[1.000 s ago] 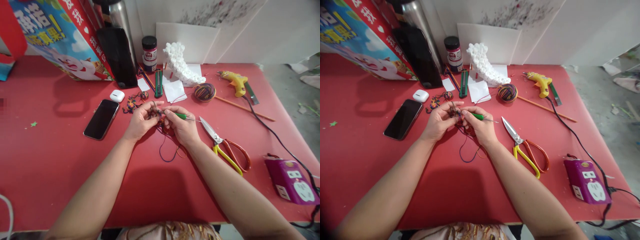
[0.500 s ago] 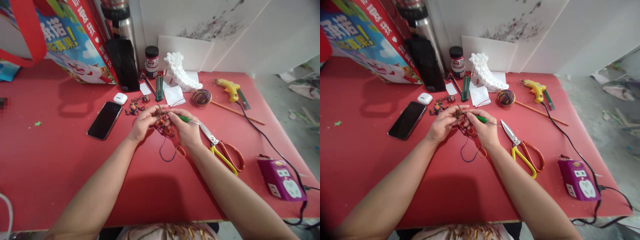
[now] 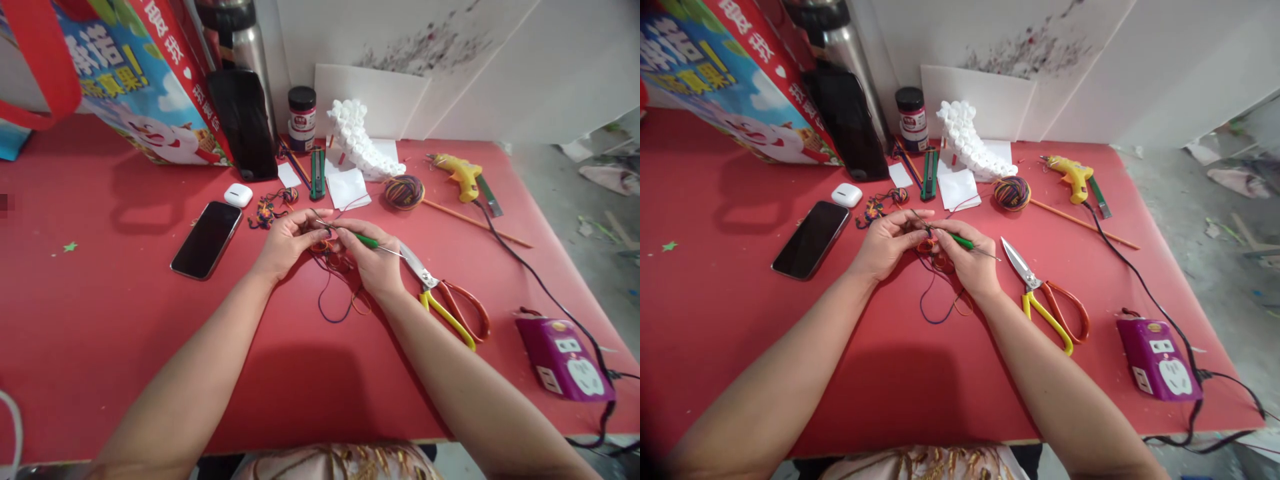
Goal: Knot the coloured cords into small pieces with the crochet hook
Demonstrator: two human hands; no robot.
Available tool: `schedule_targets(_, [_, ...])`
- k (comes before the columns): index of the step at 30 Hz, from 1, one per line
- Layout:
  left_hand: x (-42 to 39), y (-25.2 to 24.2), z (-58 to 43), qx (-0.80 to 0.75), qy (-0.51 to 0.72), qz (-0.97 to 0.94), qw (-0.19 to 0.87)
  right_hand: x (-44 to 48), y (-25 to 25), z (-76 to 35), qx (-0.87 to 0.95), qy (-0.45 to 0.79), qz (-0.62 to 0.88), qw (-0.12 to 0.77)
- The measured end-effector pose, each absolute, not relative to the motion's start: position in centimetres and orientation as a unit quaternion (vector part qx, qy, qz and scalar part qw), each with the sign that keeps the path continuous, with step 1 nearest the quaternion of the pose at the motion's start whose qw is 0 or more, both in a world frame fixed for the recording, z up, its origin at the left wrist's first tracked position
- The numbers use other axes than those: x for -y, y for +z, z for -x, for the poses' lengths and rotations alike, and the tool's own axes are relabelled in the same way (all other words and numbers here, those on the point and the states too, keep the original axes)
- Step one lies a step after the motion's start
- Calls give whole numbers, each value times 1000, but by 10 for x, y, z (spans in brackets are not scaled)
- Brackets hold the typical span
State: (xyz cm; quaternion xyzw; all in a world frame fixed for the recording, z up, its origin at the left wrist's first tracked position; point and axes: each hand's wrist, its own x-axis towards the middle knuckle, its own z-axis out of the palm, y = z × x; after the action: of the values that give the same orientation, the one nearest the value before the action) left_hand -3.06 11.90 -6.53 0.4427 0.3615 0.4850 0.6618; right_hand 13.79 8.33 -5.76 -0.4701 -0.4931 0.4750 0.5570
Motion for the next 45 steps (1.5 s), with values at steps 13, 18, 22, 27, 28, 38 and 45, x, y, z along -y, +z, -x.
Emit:
schedule_targets(13, [-115, -60, 29, -383, 497, -445, 639, -79, -56, -138, 455, 486, 495, 558])
schedule_targets(18, [-117, -59, 32, -353, 474, -390, 706, -80, -63, -139, 442, 497, 475, 576])
schedule_targets(22, [-119, -61, 31, -373, 479, -389, 693, -78, -64, -140, 454, 508, 465, 566])
schedule_targets(27, [-114, -58, 26, -375, 471, -416, 682, -78, -62, -139, 453, 517, 455, 566])
schedule_targets(28, [-114, -57, 26, -374, 467, -420, 682, -78, -62, -139, 451, 520, 454, 566])
schedule_targets(38, [-115, -56, 27, -394, 471, -375, 695, -77, -58, -138, 473, 483, 470, 568])
schedule_targets(45, [-114, -56, 25, -412, 486, -344, 690, -76, -56, -137, 474, 470, 486, 564])
